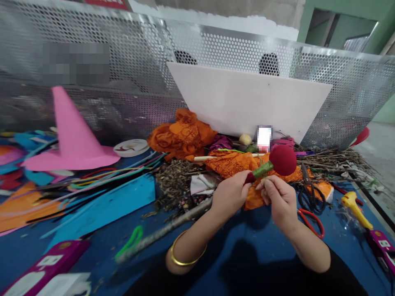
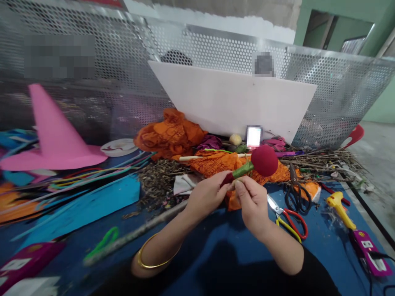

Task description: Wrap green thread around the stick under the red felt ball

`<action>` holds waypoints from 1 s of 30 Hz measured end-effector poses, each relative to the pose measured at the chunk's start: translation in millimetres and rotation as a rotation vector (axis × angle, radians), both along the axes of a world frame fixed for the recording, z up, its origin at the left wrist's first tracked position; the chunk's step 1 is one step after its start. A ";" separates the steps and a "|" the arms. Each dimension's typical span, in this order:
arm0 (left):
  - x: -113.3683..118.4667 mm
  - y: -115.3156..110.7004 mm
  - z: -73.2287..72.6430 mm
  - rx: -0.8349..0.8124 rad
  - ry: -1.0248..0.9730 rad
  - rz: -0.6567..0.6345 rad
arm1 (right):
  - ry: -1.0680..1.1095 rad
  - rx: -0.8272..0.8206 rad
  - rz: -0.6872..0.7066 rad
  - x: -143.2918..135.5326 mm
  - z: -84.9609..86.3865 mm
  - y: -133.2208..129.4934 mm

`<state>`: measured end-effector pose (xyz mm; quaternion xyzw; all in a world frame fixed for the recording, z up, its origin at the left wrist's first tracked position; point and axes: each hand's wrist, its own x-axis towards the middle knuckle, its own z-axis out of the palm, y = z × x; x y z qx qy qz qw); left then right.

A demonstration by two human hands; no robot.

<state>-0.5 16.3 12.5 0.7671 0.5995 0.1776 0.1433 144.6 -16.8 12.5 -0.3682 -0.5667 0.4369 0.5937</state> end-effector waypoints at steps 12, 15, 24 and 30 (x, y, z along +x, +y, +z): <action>5.1 -4.3 -2.1 0.028 0.199 -0.179 | -0.401 0.438 -0.066 36.0 25.8 15.9; 6.5 -5.7 -6.9 0.045 0.230 -0.210 | -0.361 0.431 0.002 35.2 23.0 20.0; 13.4 -8.0 -14.6 0.061 0.250 -0.191 | -0.295 0.383 0.122 32.1 21.2 30.6; 15.5 -8.8 -16.2 0.138 0.351 -0.208 | -0.284 0.312 0.107 29.1 7.8 38.1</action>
